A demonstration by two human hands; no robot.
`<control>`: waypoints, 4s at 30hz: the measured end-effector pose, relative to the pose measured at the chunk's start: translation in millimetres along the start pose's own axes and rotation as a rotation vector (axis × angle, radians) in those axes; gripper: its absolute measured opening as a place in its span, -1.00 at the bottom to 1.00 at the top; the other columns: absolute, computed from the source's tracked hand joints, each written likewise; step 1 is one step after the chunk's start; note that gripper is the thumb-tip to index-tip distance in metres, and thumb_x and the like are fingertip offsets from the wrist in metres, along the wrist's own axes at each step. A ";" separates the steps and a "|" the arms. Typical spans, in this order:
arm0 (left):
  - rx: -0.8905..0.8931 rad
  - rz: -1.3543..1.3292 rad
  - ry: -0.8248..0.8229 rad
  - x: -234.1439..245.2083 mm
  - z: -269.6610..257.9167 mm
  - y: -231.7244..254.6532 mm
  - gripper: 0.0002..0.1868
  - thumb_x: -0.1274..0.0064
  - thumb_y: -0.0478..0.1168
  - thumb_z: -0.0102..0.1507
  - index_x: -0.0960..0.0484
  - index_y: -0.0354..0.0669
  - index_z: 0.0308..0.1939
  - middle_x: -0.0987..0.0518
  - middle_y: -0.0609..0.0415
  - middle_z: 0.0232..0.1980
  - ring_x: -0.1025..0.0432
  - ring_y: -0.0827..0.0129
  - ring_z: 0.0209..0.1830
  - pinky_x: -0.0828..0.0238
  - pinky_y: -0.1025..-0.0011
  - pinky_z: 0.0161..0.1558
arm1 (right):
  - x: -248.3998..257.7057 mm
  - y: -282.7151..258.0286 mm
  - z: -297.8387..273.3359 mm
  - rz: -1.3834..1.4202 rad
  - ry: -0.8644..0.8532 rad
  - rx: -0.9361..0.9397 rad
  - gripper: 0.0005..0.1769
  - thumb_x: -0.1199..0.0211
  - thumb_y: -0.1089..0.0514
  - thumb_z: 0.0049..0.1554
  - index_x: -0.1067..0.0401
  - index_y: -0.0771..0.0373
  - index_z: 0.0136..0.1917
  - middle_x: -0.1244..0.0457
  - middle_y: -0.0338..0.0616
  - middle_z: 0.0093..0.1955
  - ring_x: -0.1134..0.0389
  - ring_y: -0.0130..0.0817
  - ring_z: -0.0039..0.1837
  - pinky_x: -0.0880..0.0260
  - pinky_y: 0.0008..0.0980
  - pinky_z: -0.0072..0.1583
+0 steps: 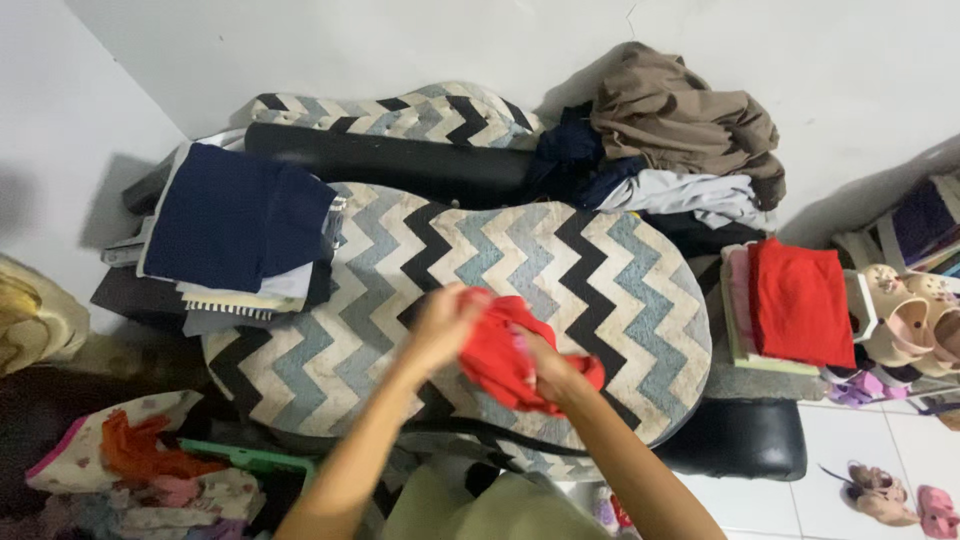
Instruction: The person folds several pieces of children's clothing one by one on a round table. They smooth and fold a red shirt, a patterned top, an orange shirt, a blue short, a polka-dotted short, and a purple short, stacking each folded item on the right side of the table.
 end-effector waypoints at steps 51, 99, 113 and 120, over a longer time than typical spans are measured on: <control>0.079 -0.033 0.211 41.6 64.1 -174.6 -0.79 0.21 -0.17 0.36 -0.31 -0.22 -0.30 -0.27 0.05 -0.44 -0.21 0.39 -0.43 -0.22 0.32 -0.32 | 76.4 65.1 -6.5 -0.915 0.089 -0.116 -0.74 -0.21 0.14 0.07 -0.47 0.38 -0.07 -0.27 0.13 0.20 -0.39 -0.08 0.22 -0.41 -0.12 0.27; -0.111 -0.289 0.082 94.5 69.8 -33.5 -0.42 -0.12 0.13 0.24 -0.59 -0.19 0.18 -0.67 0.22 0.05 -0.57 0.52 0.01 -0.56 0.44 0.01 | 180.7 -89.0 -167.0 -0.062 0.738 0.495 -0.84 -0.17 0.07 0.36 -0.34 0.17 -0.01 -0.25 -0.22 -0.09 -0.28 -0.39 -0.02 -0.35 -0.30 0.08; 0.143 -0.158 0.169 30.6 23.6 -246.3 -0.65 -0.12 -0.11 0.30 -0.57 -0.32 0.03 -0.69 0.08 -0.26 -0.61 0.39 -0.33 -0.53 0.44 -0.25 | 185.9 70.2 -145.7 -1.009 1.049 -0.287 -0.73 -0.35 -0.01 0.10 -0.61 0.24 -0.11 -0.46 0.04 -0.16 -0.50 -0.14 -0.08 -0.48 -0.14 0.01; 0.274 0.189 0.041 54.3 -33.5 -230.2 -0.66 -0.21 -0.10 0.22 -0.74 -0.30 -0.07 -0.76 -0.02 -0.22 -0.63 0.36 -0.30 -0.54 0.39 -0.20 | 187.4 116.0 -155.3 -1.120 0.312 -0.400 -0.76 -0.26 0.03 0.09 -0.67 0.16 -0.22 -0.49 -0.18 -0.22 -0.55 -0.34 -0.14 -0.53 -0.32 -0.02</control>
Point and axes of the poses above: each hand's wrist, its own z-axis towards the middle knuckle, its own x-axis out of the back of the hand, y = z × x, the point moved 9 cm from there along z, towards the middle knuckle
